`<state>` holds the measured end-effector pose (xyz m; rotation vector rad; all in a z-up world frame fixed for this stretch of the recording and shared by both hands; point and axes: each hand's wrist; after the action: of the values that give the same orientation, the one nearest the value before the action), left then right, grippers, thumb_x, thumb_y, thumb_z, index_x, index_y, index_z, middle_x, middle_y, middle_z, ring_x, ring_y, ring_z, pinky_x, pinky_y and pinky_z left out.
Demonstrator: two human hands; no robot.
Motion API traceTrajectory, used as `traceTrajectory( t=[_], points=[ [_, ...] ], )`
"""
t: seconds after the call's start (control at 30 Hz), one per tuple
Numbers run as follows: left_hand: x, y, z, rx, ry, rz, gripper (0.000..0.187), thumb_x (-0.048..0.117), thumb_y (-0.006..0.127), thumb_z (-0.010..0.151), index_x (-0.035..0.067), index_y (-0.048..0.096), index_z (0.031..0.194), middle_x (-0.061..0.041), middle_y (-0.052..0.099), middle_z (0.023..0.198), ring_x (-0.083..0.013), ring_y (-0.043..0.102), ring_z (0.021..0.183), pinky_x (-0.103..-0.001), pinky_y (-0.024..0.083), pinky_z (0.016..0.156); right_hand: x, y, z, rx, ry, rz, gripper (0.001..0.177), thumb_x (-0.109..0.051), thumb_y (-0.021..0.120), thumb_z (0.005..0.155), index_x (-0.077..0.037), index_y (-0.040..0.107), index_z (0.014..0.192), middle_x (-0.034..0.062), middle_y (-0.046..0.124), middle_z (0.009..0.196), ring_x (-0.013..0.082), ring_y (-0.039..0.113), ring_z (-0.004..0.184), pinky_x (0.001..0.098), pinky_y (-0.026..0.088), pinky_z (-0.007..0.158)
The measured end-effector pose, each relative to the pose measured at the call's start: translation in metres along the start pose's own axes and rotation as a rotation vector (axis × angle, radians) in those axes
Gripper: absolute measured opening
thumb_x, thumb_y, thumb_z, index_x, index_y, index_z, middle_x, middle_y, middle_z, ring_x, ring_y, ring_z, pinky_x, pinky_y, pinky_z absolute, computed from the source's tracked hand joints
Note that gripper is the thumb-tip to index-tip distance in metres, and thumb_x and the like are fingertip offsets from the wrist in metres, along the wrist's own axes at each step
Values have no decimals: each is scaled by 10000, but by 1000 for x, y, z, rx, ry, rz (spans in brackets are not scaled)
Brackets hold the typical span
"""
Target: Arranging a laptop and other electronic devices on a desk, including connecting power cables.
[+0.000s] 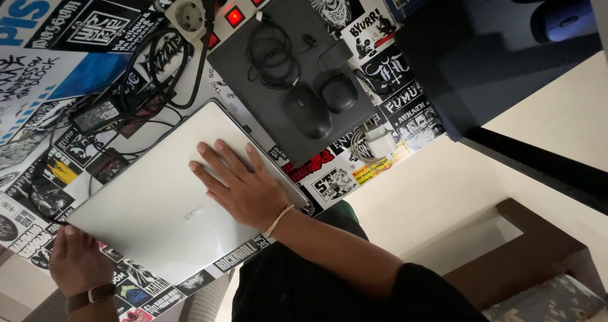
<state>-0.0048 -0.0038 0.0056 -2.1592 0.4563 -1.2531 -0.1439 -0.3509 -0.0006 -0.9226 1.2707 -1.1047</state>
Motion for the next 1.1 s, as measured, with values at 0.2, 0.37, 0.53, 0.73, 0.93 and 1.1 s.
traceTrajectory(
  t=[0.2,0.37,0.53,0.73,0.93,1.1],
  points=[
    [-16,-2,9,24,29,-133,166,293,582,1192,181,693,1245,130,675,1001,-10,625,902,-207,508,784,0,-1,0,12,-4,9,645,-537,612,1172,-214,296,1632,74,305,1683,285,287,1564,553,295,1251],
    [4,0,-10,4,56,34,256,314,547,1260,158,662,1093,95,596,941,-39,572,899,-214,505,809,1,-2,0,16,-7,3,662,-541,645,1158,-215,310,1628,77,317,1678,288,302,1562,552,330,1243],
    [-9,-1,-4,114,145,37,303,302,651,1139,106,673,1368,-19,744,1234,-144,733,1085,-305,640,932,0,-2,0,29,3,12,651,-533,651,1152,-219,331,1624,80,319,1675,282,305,1561,548,339,1242],
    [-18,-4,-1,109,178,17,187,189,631,1145,114,723,1289,-15,753,1193,-135,742,1062,-284,661,940,1,-3,0,48,-1,4,650,-528,644,1164,-206,314,1623,82,323,1672,279,327,1559,537,366,1240],
    [-13,-1,-5,129,222,58,211,153,625,1154,42,696,1318,-73,749,1192,-189,757,1048,-325,668,940,1,-3,1,43,1,17,623,-516,618,1152,-210,341,1618,82,338,1669,286,321,1555,544,350,1237],
    [6,5,-17,108,184,60,175,166,621,1148,82,720,1266,-29,754,1174,-136,750,1034,-273,664,927,1,-3,1,44,-3,11,632,-522,625,1157,-208,332,1621,85,337,1668,290,331,1553,546,335,1240]
  ],
)
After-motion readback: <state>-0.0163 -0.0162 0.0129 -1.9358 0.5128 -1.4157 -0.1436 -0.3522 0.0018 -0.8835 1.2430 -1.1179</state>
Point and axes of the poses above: each hand's wrist, its own z-axis towards the middle knuckle, its own y-axis out of the palm, x = y × z
